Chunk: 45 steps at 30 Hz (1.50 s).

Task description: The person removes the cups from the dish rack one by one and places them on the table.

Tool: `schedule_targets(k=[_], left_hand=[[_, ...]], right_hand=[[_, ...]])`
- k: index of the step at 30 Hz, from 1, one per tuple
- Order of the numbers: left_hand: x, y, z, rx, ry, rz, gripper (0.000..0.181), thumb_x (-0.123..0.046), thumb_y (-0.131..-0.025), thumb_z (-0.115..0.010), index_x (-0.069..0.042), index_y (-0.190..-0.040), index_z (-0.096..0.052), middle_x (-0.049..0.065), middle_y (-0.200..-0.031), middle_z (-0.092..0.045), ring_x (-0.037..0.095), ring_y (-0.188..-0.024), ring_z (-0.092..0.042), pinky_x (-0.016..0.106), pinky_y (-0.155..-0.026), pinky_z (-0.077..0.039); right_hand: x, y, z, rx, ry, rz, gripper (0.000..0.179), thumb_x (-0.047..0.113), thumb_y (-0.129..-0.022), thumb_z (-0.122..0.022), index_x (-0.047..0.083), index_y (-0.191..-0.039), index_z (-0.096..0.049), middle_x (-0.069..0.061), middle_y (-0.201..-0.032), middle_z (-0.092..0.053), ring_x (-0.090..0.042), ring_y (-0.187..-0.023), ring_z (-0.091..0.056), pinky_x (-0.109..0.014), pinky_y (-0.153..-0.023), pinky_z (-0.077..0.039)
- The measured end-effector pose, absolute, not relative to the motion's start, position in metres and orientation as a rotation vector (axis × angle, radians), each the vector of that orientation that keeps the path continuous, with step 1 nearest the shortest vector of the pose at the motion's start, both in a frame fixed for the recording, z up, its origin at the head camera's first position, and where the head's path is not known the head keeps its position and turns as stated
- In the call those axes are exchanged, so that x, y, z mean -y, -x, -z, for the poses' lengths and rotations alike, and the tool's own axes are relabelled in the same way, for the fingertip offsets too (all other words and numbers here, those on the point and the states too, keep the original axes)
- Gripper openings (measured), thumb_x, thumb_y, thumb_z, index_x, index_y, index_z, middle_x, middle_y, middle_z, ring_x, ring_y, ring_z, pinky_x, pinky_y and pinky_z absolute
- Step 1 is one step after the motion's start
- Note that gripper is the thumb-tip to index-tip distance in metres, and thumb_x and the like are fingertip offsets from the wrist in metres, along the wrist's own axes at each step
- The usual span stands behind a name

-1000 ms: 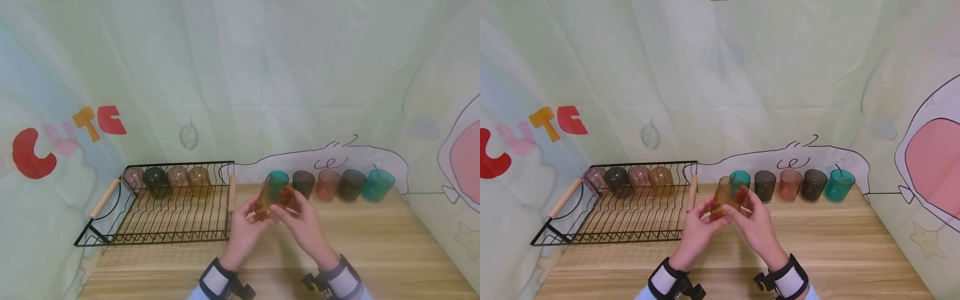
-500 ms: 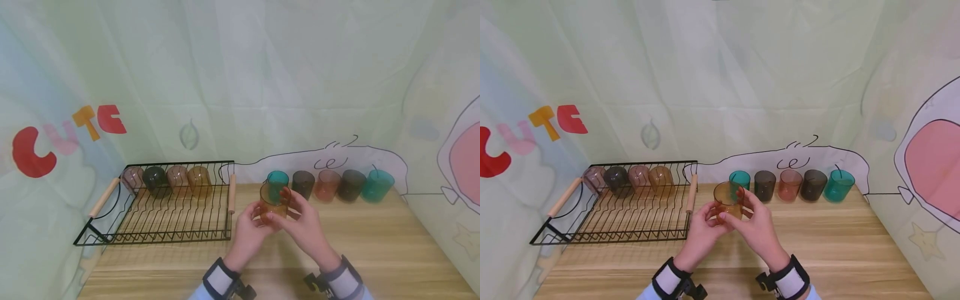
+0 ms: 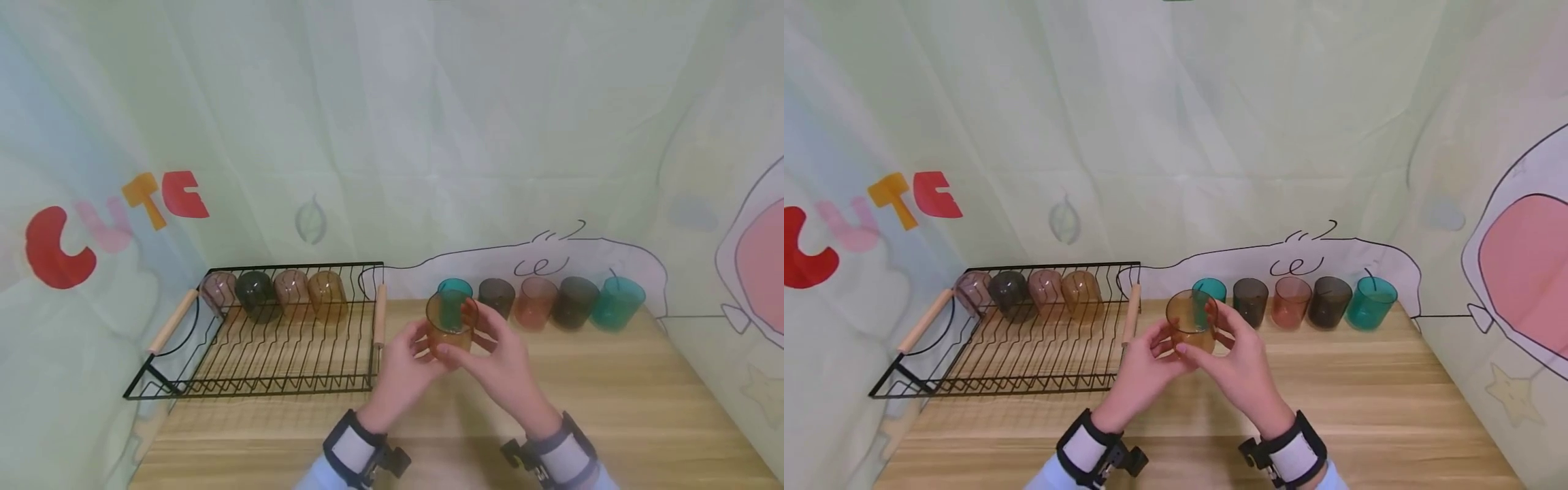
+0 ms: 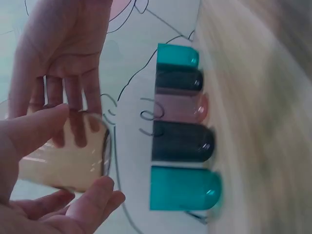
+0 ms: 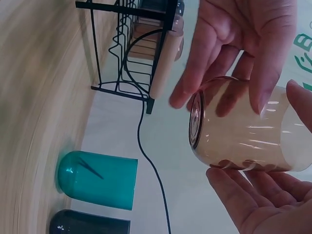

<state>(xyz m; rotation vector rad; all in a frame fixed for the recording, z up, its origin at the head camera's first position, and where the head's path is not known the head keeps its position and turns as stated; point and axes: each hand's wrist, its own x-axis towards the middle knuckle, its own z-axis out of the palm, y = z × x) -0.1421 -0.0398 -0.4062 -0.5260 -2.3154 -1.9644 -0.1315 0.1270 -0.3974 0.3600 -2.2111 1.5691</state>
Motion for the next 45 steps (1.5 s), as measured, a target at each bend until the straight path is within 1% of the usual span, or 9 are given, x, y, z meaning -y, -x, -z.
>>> schedule_targets(k=[5,14,15,17,19,22,24,26,45], left_hand=[[0.057,0.148,0.391,2.357,0.532,1.821,0.079,-0.034,-0.071,-0.08,-0.015,-0.138,-0.042,0.003,-0.134,-0.047,0.017,-0.114,-0.05,0.025,-0.085,-0.045],[0.092,0.161,0.365,2.37,0.47,1.476,0.062,-0.026,-0.076,-0.077,-0.023,-0.132,-0.05,0.0,-0.136,-0.046,0.017,-0.114,-0.05,0.026,-0.089,-0.042],[0.096,0.162,0.364,2.377,0.452,1.433,0.062,-0.026,-0.076,-0.077,-0.024,-0.132,-0.05,0.0,-0.134,-0.048,0.018,-0.115,-0.05,0.025,-0.083,-0.046],[0.105,0.163,0.364,2.409,0.4,1.353,0.061,-0.028,-0.077,-0.076,-0.027,-0.133,-0.049,0.002,-0.124,-0.055,0.017,-0.09,-0.061,0.025,-0.063,-0.051],[0.113,0.164,0.365,2.43,0.37,1.279,0.061,-0.028,-0.078,-0.075,-0.027,-0.133,-0.049,0.002,-0.125,-0.055,0.017,-0.075,-0.061,0.026,-0.049,-0.047],[0.124,0.167,0.369,2.441,0.361,1.182,0.06,-0.027,-0.079,-0.074,-0.023,-0.134,-0.049,0.004,-0.125,-0.055,0.017,-0.079,-0.061,0.03,-0.06,-0.051],[0.13,0.169,0.372,2.442,0.358,1.126,0.06,-0.027,-0.079,-0.074,-0.018,-0.133,-0.05,0.002,-0.135,-0.047,0.017,-0.108,-0.053,0.034,-0.081,-0.049],[0.136,0.171,0.375,2.448,0.347,1.088,0.06,-0.026,-0.079,-0.074,-0.016,-0.133,-0.05,0.005,-0.137,-0.045,0.02,-0.122,-0.043,0.039,-0.094,-0.041],[0.164,0.181,0.397,2.615,0.293,0.894,0.067,-0.034,-0.082,-0.071,-0.009,-0.137,-0.044,0.019,-0.14,-0.038,0.034,-0.125,-0.038,0.054,-0.1,-0.03]], right_hand=[[-0.134,0.136,0.397,2.182,-0.35,-1.526,0.073,0.038,-0.067,-0.081,0.017,-0.13,-0.05,0.002,-0.122,-0.056,-0.014,-0.107,-0.055,-0.031,-0.084,-0.048],[-0.165,0.143,0.388,2.166,-0.222,-1.411,0.072,0.036,-0.066,-0.082,0.019,-0.129,-0.052,0.003,-0.123,-0.056,-0.011,-0.11,-0.052,-0.031,-0.086,-0.046],[-0.17,0.144,0.387,2.167,-0.207,-1.393,0.072,0.033,-0.066,-0.082,0.019,-0.129,-0.052,0.003,-0.124,-0.055,-0.011,-0.11,-0.051,-0.031,-0.086,-0.046],[-0.179,0.145,0.386,2.161,-0.191,-1.382,0.071,0.028,-0.067,-0.083,0.018,-0.13,-0.052,0.003,-0.123,-0.055,-0.011,-0.11,-0.052,-0.031,-0.087,-0.045],[-0.189,0.147,0.385,2.151,-0.177,-1.372,0.071,0.024,-0.067,-0.082,0.016,-0.13,-0.051,0.003,-0.123,-0.055,-0.013,-0.11,-0.052,-0.029,-0.088,-0.045],[-0.206,0.149,0.383,2.139,-0.146,-1.35,0.07,0.024,-0.067,-0.082,0.015,-0.129,-0.051,0.003,-0.122,-0.055,-0.015,-0.109,-0.053,-0.028,-0.088,-0.045],[-0.218,0.149,0.383,2.144,-0.09,-1.293,0.07,0.029,-0.068,-0.082,0.016,-0.13,-0.051,0.004,-0.124,-0.054,-0.013,-0.111,-0.051,-0.026,-0.088,-0.044],[-0.23,0.149,0.384,2.151,-0.021,-1.252,0.071,0.032,-0.068,-0.082,0.017,-0.13,-0.05,0.005,-0.125,-0.054,-0.013,-0.111,-0.051,-0.027,-0.087,-0.045],[-0.331,0.14,0.441,2.195,0.562,-1.32,0.088,0.04,-0.071,-0.078,0.023,-0.145,-0.032,-0.002,-0.143,-0.037,-0.022,-0.123,-0.041,-0.037,-0.095,-0.04]])
